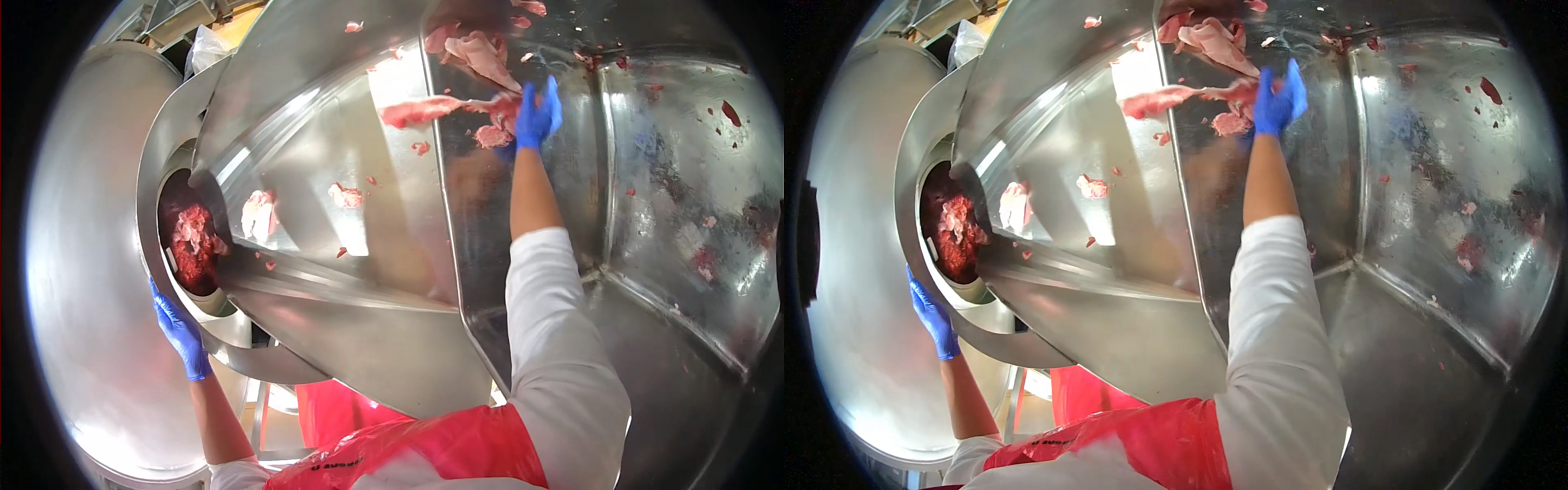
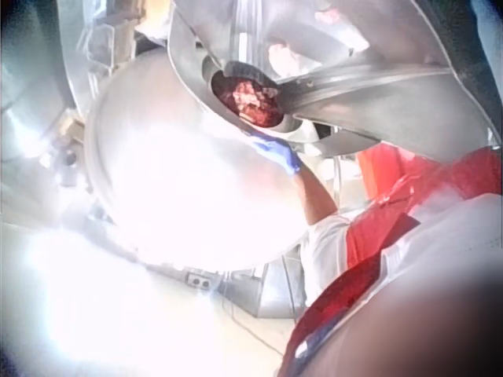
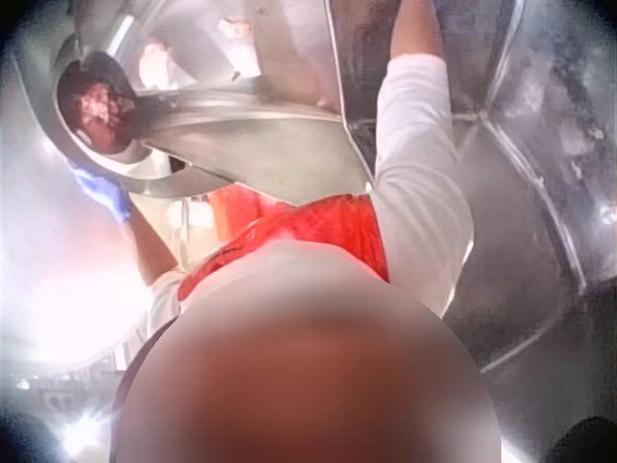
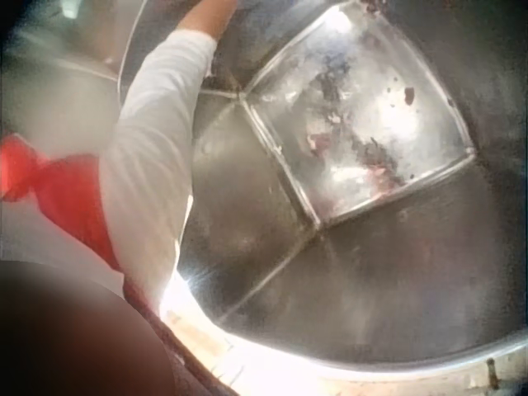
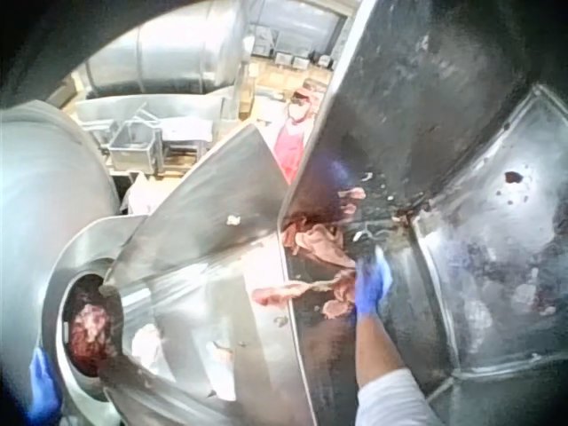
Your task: The person stands at a processing station in a meat processing facility and loads raw meat from a large metal bin into a hopper. They use their gloved hands to push the meat into the machine and scrape the bin to ensure all contents are transferred. Other workers are visible in the background moving carts and handling similar materials.
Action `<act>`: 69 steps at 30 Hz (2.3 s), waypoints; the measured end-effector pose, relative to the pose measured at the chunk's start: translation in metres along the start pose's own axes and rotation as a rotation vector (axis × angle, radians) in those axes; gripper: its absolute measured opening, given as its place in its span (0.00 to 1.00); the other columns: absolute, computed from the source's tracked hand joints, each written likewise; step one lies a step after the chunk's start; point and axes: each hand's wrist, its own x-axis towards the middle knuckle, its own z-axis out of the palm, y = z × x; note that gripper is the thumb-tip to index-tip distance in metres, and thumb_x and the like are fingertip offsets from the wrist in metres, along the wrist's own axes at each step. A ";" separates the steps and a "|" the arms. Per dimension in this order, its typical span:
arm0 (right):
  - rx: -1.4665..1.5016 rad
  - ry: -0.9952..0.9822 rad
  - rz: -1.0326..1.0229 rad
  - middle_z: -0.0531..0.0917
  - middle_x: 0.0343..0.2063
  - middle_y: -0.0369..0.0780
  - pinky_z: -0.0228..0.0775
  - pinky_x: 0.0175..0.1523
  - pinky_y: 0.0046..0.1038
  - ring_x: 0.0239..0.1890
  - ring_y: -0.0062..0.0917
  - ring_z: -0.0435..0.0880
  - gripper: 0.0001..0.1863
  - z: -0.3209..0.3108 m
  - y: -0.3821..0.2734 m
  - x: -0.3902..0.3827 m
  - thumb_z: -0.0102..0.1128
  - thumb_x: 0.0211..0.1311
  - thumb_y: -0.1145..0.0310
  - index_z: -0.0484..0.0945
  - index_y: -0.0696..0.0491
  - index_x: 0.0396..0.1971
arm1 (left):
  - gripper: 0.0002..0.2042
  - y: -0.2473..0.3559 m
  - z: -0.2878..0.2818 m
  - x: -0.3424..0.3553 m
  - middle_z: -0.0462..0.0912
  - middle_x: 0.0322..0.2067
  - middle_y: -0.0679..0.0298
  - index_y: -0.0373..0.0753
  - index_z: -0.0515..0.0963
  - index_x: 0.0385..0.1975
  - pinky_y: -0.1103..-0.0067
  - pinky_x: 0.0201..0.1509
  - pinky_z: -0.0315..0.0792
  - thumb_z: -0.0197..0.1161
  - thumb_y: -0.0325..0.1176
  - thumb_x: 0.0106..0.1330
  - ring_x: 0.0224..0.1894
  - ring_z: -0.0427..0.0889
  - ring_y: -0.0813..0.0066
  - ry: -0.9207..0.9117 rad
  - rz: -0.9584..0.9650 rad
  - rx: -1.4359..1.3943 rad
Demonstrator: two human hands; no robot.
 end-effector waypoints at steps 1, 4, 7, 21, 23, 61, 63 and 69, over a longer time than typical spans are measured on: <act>0.166 -0.060 -0.068 0.80 0.53 0.51 0.68 0.62 0.41 0.56 0.44 0.78 0.35 0.025 -0.018 0.013 0.67 0.60 0.50 0.73 0.59 0.60 | 0.25 -0.002 0.000 0.001 0.62 0.71 0.56 0.29 0.58 0.71 0.75 0.76 0.48 0.39 0.40 0.82 0.72 0.59 0.71 0.000 0.009 0.004; 0.252 -0.249 -0.342 0.81 0.46 0.45 0.74 0.51 0.33 0.46 0.36 0.81 0.19 0.099 -0.075 0.006 0.66 0.62 0.63 0.80 0.56 0.50 | 0.25 -0.018 -0.005 0.007 0.66 0.69 0.53 0.29 0.61 0.69 0.73 0.74 0.53 0.39 0.40 0.82 0.70 0.64 0.67 -0.011 0.052 0.069; 1.008 -0.762 -0.145 0.84 0.39 0.40 0.70 0.59 0.31 0.47 0.30 0.82 0.18 0.116 -0.184 -0.083 0.74 0.54 0.68 0.82 0.55 0.45 | 0.25 -0.012 -0.008 0.000 0.66 0.69 0.53 0.29 0.61 0.70 0.72 0.74 0.53 0.39 0.40 0.82 0.70 0.64 0.67 -0.030 0.076 0.139; 0.119 0.266 -0.343 0.74 0.34 0.44 0.75 0.41 0.42 0.40 0.38 0.77 0.09 0.094 -0.110 0.093 0.66 0.56 0.71 0.74 0.56 0.30 | 0.25 0.000 0.000 -0.001 0.65 0.69 0.53 0.29 0.61 0.70 0.72 0.75 0.52 0.38 0.42 0.82 0.71 0.62 0.66 -0.011 0.032 0.117; -0.074 0.097 -0.291 0.77 0.34 0.46 0.72 0.45 0.44 0.40 0.42 0.78 0.12 0.101 -0.069 0.068 0.69 0.52 0.61 0.77 0.52 0.29 | 0.26 0.001 -0.007 -0.002 0.65 0.69 0.53 0.30 0.61 0.70 0.71 0.75 0.52 0.38 0.43 0.82 0.72 0.62 0.66 -0.027 0.020 0.111; -1.136 -0.430 0.603 0.81 0.52 0.48 0.73 0.56 0.40 0.54 0.38 0.81 0.24 -0.225 0.035 -0.155 0.47 0.72 0.50 0.76 0.50 0.58 | 0.22 -0.002 0.017 0.007 0.77 0.56 0.42 0.31 0.68 0.65 0.67 0.63 0.68 0.46 0.38 0.78 0.58 0.76 0.50 0.012 0.195 0.147; -1.038 -0.167 0.632 0.75 0.59 0.49 0.67 0.62 0.45 0.62 0.40 0.73 0.30 -0.225 0.071 -0.200 0.42 0.73 0.45 0.71 0.53 0.62 | 0.22 0.002 0.021 0.006 0.78 0.52 0.42 0.30 0.69 0.64 0.64 0.59 0.70 0.48 0.37 0.78 0.54 0.78 0.48 0.103 0.282 0.210; -0.506 -0.406 0.170 0.69 0.67 0.51 0.52 0.74 0.39 0.70 0.43 0.64 0.35 -0.067 -0.023 -0.156 0.45 0.73 0.45 0.66 0.58 0.67 | 0.22 0.006 0.015 0.005 0.76 0.56 0.41 0.29 0.68 0.64 0.67 0.63 0.67 0.49 0.38 0.78 0.58 0.76 0.50 0.082 0.200 0.147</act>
